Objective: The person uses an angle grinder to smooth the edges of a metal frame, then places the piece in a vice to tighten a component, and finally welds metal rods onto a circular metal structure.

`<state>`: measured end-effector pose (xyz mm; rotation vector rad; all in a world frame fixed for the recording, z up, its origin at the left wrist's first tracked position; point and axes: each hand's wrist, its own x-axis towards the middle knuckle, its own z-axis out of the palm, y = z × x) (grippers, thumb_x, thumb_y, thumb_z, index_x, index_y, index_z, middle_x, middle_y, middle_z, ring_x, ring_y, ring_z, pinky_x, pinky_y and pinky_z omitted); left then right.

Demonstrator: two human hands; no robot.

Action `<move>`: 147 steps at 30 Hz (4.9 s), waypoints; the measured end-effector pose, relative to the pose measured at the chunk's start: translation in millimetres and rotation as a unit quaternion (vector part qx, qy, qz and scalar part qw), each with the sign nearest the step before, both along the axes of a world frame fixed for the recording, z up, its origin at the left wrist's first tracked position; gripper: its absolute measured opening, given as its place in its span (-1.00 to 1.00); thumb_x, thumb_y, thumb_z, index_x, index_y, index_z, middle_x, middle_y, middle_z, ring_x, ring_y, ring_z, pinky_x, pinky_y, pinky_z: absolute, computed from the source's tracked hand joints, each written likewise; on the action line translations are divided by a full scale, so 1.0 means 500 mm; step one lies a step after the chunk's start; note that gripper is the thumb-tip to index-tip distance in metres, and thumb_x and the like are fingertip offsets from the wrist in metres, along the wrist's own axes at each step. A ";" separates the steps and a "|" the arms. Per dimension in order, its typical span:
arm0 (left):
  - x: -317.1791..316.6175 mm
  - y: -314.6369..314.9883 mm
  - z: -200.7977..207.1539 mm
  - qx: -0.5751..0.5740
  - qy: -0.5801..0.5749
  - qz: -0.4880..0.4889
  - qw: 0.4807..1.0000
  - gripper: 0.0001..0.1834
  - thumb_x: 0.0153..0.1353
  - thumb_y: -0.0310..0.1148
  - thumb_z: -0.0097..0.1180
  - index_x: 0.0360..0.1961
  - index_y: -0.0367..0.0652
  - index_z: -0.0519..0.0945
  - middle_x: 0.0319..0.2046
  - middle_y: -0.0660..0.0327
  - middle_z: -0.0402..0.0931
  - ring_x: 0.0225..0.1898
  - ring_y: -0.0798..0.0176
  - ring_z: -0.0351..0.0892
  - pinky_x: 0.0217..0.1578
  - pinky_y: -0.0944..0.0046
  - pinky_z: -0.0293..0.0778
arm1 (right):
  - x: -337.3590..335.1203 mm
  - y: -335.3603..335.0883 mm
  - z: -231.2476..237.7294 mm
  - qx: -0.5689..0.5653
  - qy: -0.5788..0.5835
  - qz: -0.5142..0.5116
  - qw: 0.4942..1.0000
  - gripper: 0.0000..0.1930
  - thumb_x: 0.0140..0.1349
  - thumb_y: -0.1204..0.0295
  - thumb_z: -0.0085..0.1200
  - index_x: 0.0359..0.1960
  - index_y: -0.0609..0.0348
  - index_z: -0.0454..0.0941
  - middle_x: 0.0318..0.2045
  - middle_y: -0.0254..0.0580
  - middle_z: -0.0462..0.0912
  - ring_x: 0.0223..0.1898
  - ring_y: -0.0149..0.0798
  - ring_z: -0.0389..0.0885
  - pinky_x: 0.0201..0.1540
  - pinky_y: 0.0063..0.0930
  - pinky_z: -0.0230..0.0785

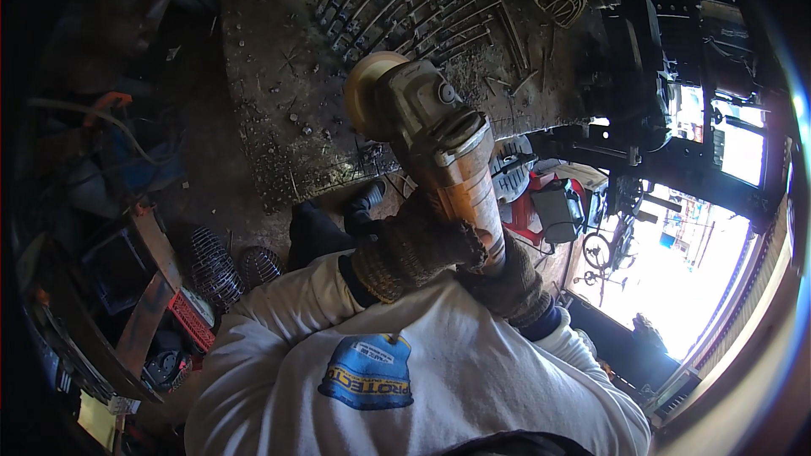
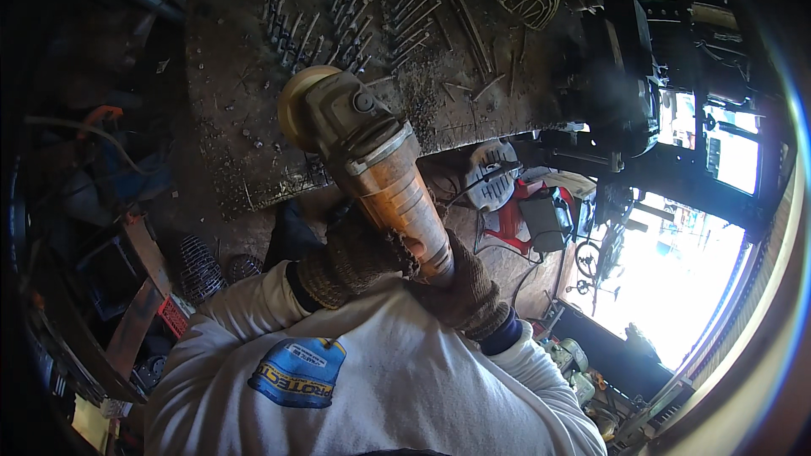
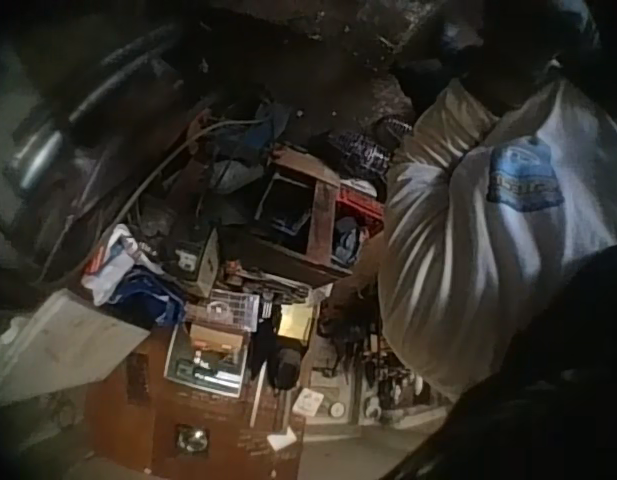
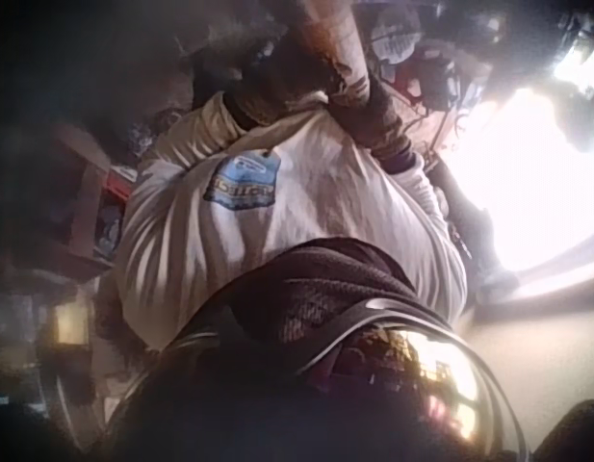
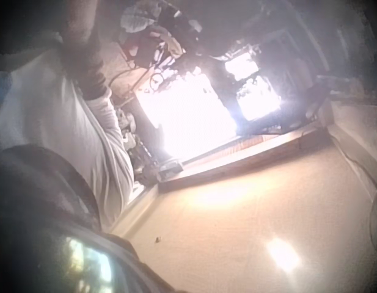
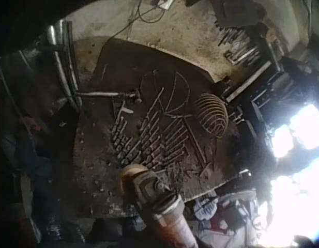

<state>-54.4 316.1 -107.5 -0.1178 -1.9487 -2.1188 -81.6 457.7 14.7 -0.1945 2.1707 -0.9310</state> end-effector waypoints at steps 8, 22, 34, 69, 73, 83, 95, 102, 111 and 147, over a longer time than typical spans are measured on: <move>-0.007 -0.017 0.031 0.002 0.005 0.009 1.000 -0.17 0.31 0.28 -0.15 0.31 -0.21 0.19 -0.05 -0.12 0.51 -0.13 -0.06 0.65 -0.12 -0.03 0.61 | 0.003 0.015 -0.018 0.020 -0.009 0.000 1.000 -0.34 0.04 0.39 0.39 0.18 0.15 0.35 -0.05 -0.12 0.60 -0.01 -0.26 0.58 0.09 -0.30 0.43; -0.003 -0.025 0.035 0.027 -0.022 0.024 0.999 -0.31 0.26 0.25 0.01 0.16 -0.08 0.37 -0.21 -0.05 0.57 -0.29 0.01 0.68 -0.28 0.01 0.64 | 0.000 -0.012 0.017 0.032 0.024 0.014 0.999 -0.42 0.06 0.49 0.37 0.14 0.19 0.41 -0.06 -0.22 0.62 -0.03 -0.34 0.59 0.08 -0.36 0.45; -0.006 -0.042 0.044 0.161 -0.092 -0.059 0.981 -0.13 0.15 0.26 0.16 0.24 -0.21 0.27 -0.12 -0.03 0.54 -0.17 -0.01 0.65 -0.19 0.05 0.62 | -0.013 -0.027 0.021 0.033 0.010 0.036 0.999 -0.42 0.06 0.49 0.35 0.15 0.20 0.41 0.01 -0.15 0.61 0.05 -0.27 0.59 0.14 -0.33 0.41; -0.001 -0.024 0.023 -0.005 -0.036 0.045 0.998 -0.38 0.15 0.16 0.20 0.03 -0.09 0.48 -0.18 -0.06 0.58 -0.23 -0.01 0.67 -0.26 -0.01 0.63 | -0.009 -0.026 0.020 0.028 -0.025 -0.016 0.999 -0.41 0.08 0.50 0.35 0.17 0.18 0.40 0.03 -0.18 0.59 0.06 -0.31 0.57 0.17 -0.34 0.41; -0.003 -0.030 0.035 0.023 -0.061 0.060 0.996 -0.39 0.08 0.15 0.26 -0.02 -0.07 0.51 -0.21 -0.05 0.57 -0.26 -0.01 0.66 -0.29 -0.02 0.61 | -0.009 -0.015 0.012 -0.007 -0.029 -0.020 0.999 -0.42 0.09 0.50 0.35 0.17 0.17 0.40 0.03 -0.19 0.59 0.06 -0.31 0.56 0.17 -0.34 0.40; -0.009 -0.046 0.052 0.276 -0.157 -0.117 0.941 -0.28 -0.06 -0.40 0.41 0.16 -0.21 0.37 -0.01 0.09 0.52 0.00 0.15 0.57 0.05 0.14 0.52 | 0.001 -0.010 0.014 0.038 0.002 -0.012 0.999 -0.42 0.08 0.49 0.36 0.15 0.18 0.42 0.02 -0.19 0.60 0.04 -0.32 0.57 0.14 -0.34 0.42; 0.042 0.022 -0.023 -0.345 0.031 0.268 0.899 -0.17 -0.08 -0.06 0.43 0.16 -0.24 0.37 -0.07 -0.04 0.53 -0.09 0.01 0.63 -0.04 0.09 0.57 | 0.000 -0.023 0.014 0.002 -0.007 -0.014 1.000 -0.42 0.09 0.47 0.36 0.17 0.18 0.41 0.02 -0.19 0.60 0.04 -0.32 0.56 0.14 -0.33 0.42; 0.021 -0.011 0.006 -0.298 0.041 0.135 0.944 -0.40 0.09 0.01 0.24 0.02 -0.18 0.44 -0.19 -0.10 0.50 -0.21 -0.07 0.62 -0.20 -0.04 0.57 | 0.011 -0.011 -0.002 -0.013 0.004 -0.045 0.999 -0.36 0.03 0.40 0.40 0.18 0.16 0.39 -0.02 -0.10 0.61 0.00 -0.26 0.59 0.09 -0.31 0.44; 0.009 -0.015 -0.012 -0.228 0.019 0.036 0.973 0.03 -0.09 0.01 0.39 0.28 -0.37 0.16 0.02 -0.13 0.42 0.04 -0.09 0.54 0.07 0.00 0.50 | 0.011 -0.016 0.020 0.001 0.008 -0.047 0.999 -0.45 0.08 0.49 0.34 0.14 0.18 0.44 0.00 -0.19 0.61 0.02 -0.34 0.57 0.11 -0.35 0.43; 0.014 -0.062 0.055 -0.020 -0.162 -0.054 0.985 -0.25 -0.14 -0.17 0.49 0.07 -0.25 0.44 -0.15 0.02 0.55 -0.13 0.03 0.63 -0.06 0.09 0.57 | 0.022 -0.041 0.034 0.033 -0.006 -0.058 0.998 -0.31 0.04 0.39 0.42 0.20 0.19 0.34 -0.03 -0.12 0.60 -0.02 -0.31 0.58 0.07 -0.33 0.46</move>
